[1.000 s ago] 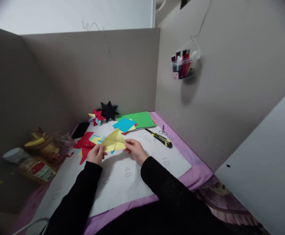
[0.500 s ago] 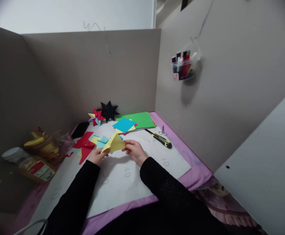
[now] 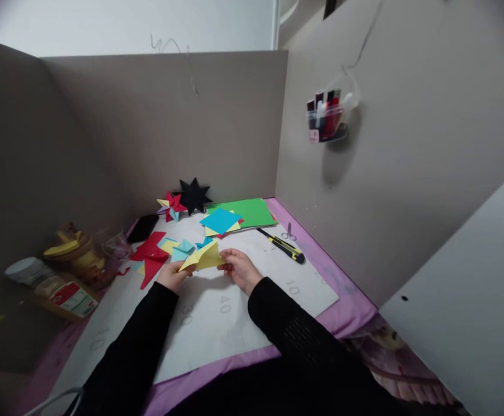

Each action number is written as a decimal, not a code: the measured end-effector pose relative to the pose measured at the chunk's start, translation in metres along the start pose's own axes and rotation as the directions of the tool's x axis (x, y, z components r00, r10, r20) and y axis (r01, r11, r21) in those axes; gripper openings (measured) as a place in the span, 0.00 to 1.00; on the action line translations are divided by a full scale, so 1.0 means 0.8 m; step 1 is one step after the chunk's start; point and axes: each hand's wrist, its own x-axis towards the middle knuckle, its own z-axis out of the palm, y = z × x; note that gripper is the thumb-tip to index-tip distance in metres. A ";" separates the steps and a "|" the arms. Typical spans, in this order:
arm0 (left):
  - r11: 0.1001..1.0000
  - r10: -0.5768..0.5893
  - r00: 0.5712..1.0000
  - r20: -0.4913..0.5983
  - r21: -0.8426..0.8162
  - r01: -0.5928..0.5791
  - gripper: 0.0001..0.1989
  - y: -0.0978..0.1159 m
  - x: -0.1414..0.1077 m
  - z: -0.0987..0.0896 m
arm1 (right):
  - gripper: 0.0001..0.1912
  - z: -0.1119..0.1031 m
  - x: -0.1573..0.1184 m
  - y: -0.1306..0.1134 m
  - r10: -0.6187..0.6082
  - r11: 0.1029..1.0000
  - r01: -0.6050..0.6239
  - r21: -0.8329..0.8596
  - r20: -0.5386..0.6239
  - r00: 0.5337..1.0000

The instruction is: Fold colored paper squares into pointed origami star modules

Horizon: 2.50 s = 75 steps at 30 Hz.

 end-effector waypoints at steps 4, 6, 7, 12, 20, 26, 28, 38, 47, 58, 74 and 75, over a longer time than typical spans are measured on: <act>1.000 -0.010 0.998 0.070 -0.015 0.011 0.15 0.002 0.000 -0.006 | 0.09 -0.002 -0.001 -0.006 0.109 0.991 -0.105 -0.083 0.050 0.993; 1.000 -0.012 0.993 0.118 -0.027 0.016 0.16 0.002 -0.001 -0.010 | 0.09 -0.003 -0.003 -0.009 0.168 0.979 -0.155 -0.132 0.091 0.982; 0.999 -0.012 0.992 0.128 -0.039 0.017 0.16 0.002 -0.001 -0.011 | 0.09 -0.002 -0.003 -0.010 0.187 0.975 -0.170 -0.145 0.106 0.977; 0.976 -0.034 0.994 -0.100 -0.218 0.012 0.20 0.001 -0.002 -0.009 | 0.07 0.003 -0.006 -0.003 0.176 0.978 -0.162 -0.130 0.100 0.979; 0.930 -0.120 0.936 -0.332 -0.367 -0.011 0.30 0.003 0.000 -0.006 | 0.09 0.013 -0.013 0.008 0.210 0.977 -0.198 -0.077 0.214 0.954; 0.945 -0.111 0.897 -0.428 -0.324 -0.038 0.27 0.003 0.000 -0.010 | 0.15 0.014 -0.013 0.008 0.064 0.995 -0.043 -0.091 0.244 0.968; 0.895 -0.153 0.894 -0.422 -0.442 -0.055 0.29 0.002 0.001 -0.005 | 0.14 0.020 -0.011 0.012 -0.009 0.989 0.031 -0.144 0.157 0.987; 0.474 -0.213 0.969 -0.124 -0.880 -0.008 0.23 0.012 -0.007 0.059 | 0.15 0.045 -0.021 0.027 -0.157 0.955 0.192 -0.226 0.167 0.974; 0.528 -0.182 0.981 -0.071 -0.849 0.037 0.24 0.017 -0.011 0.047 | 0.12 0.029 -0.017 0.032 0.164 0.986 -0.168 -0.013 0.287 0.944; 0.620 -0.114 0.993 0.008 -0.781 0.077 0.29 0.014 -0.017 0.048 | 0.09 0.024 -0.017 0.029 0.295 0.951 -0.310 -0.011 0.341 0.893; 0.667 -0.051 0.998 -0.020 -0.745 0.020 0.33 0.025 -0.026 0.047 | 0.04 0.021 -0.017 0.031 0.325 0.937 -0.350 0.008 0.354 0.877; 0.677 -0.047 0.999 -0.026 -0.736 0.013 0.33 0.025 -0.027 0.047 | 0.03 0.022 -0.017 0.031 0.316 0.941 -0.338 0.006 0.343 0.885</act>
